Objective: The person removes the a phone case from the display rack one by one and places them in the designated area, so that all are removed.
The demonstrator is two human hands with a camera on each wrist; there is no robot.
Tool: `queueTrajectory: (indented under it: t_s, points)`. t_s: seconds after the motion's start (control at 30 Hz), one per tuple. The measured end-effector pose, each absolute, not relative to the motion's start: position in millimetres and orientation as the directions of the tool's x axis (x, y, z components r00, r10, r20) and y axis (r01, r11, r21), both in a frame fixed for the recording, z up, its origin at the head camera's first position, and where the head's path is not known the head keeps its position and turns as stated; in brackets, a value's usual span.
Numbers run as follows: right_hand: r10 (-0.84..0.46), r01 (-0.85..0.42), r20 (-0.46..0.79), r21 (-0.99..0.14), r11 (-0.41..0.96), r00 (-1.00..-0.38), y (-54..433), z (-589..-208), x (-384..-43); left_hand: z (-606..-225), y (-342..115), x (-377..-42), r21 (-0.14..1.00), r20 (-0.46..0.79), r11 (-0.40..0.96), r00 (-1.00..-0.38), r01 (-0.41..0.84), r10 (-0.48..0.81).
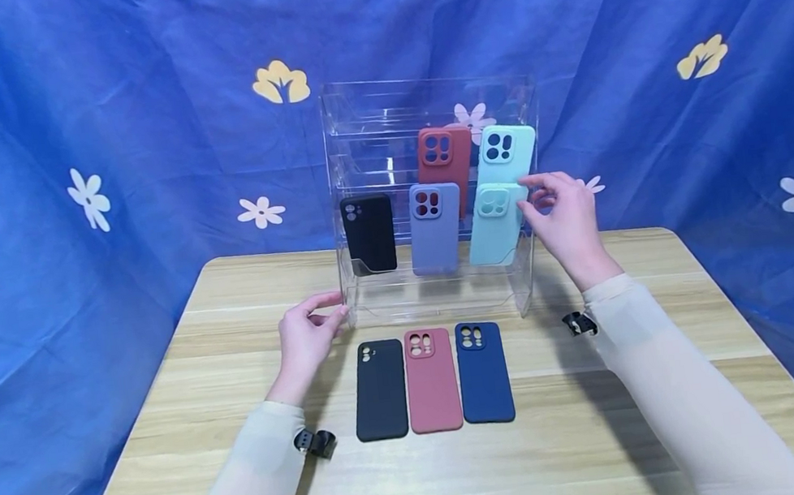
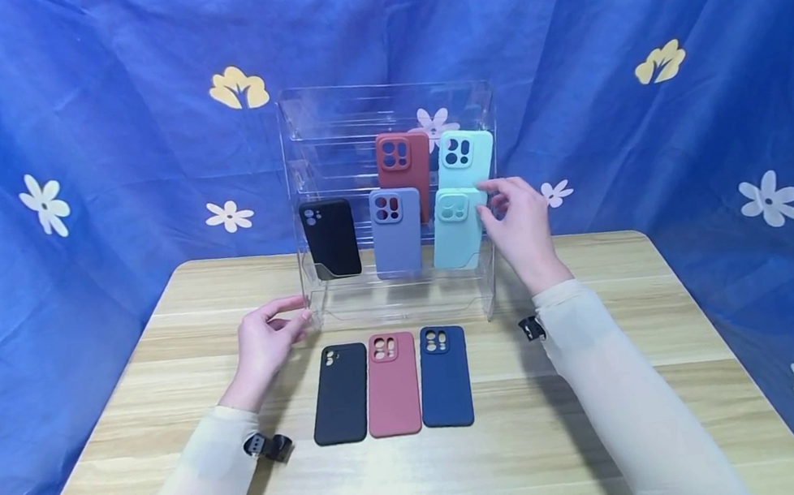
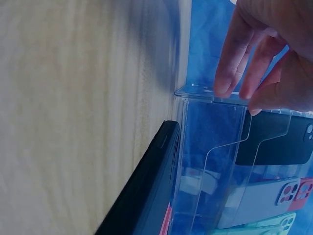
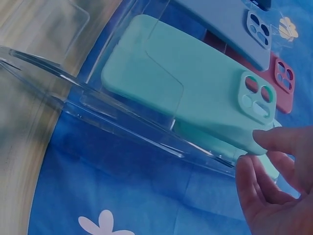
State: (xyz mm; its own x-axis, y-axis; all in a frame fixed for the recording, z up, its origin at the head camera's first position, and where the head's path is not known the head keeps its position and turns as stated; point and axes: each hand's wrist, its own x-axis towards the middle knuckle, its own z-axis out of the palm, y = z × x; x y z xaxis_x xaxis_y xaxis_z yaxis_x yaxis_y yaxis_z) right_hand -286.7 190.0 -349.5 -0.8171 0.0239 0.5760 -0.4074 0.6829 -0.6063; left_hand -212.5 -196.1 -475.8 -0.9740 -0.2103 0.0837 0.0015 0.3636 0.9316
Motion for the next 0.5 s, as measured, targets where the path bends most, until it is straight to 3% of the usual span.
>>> queueTrajectory:
  t_s: [0.17, 0.5]
  points:
    - [0.016, -0.441, 0.602, -0.602, 0.666, -0.798, 190.6, -352.2, -288.2, -476.3, -196.5, -212.3, 0.932, 0.081, 0.364, -0.974, -0.001, -0.210]
    - [0.040, -0.422, 0.572, -0.649, 0.634, -0.819, 196.1, -354.5, -290.1, -476.3, -196.2, -212.5, 0.931, 0.081, 0.366, -0.974, -0.002, -0.212]
